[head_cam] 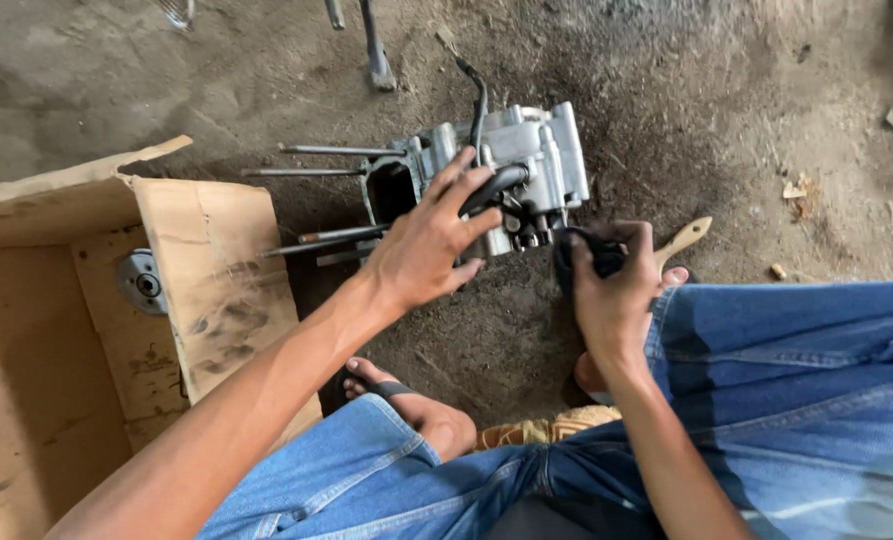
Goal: The person sits on the ground and cleans a disassembled motorcycle engine crankcase. They hold the engine steady with one hand while scrubbing its surfaces with a brush, repositioning the engine and a rubber hose to reach different sides, and continue brushing the crankcase openings and mounting surfaces.
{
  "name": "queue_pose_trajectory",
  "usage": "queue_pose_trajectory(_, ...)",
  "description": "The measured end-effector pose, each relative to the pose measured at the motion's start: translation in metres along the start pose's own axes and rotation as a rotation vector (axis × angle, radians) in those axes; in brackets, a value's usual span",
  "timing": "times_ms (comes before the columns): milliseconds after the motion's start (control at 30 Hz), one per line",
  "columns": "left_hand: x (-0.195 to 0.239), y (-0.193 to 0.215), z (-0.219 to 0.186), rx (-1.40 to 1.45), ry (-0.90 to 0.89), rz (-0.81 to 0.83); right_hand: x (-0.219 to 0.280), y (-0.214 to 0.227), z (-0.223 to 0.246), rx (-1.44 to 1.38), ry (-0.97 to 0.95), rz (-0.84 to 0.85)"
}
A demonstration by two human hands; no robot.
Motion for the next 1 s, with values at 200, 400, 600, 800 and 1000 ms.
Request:
queue_pose_trajectory(200, -0.014, 0.005, -0.010, -0.115, 0.076, 0.092, 0.013, -0.047, 0.022, 0.206, 0.324, -0.025)
queue_pose_trajectory(400, -0.010, 0.003, 0.001, -0.093, 0.056, 0.046, 0.022, -0.054, 0.028, 0.188, 0.202, 0.101)
queue_pose_trajectory(600, -0.011, 0.001, 0.002, 0.019, 0.125, -0.035, 0.031, -0.026, 0.056, 0.172, 0.129, 0.378)
queue_pose_trajectory(800, -0.014, 0.003, 0.000, -0.004, 0.179, 0.015, 0.029, -0.012, 0.041, 0.045, 0.364, 0.313)
queue_pose_trajectory(1000, -0.015, 0.001, -0.002, -0.055, 0.157, -0.077, 0.019, -0.035, 0.052, 0.374, 0.397, 0.276)
Point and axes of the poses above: each hand's wrist, its own x-axis away from the middle knuckle, its own y-axis out of the back of the hand, z = x × y, the point moved 2 cm from there along -x, towards the middle knuckle, and after that the axes turned 5 degrees about y, right-handed, at the moved point
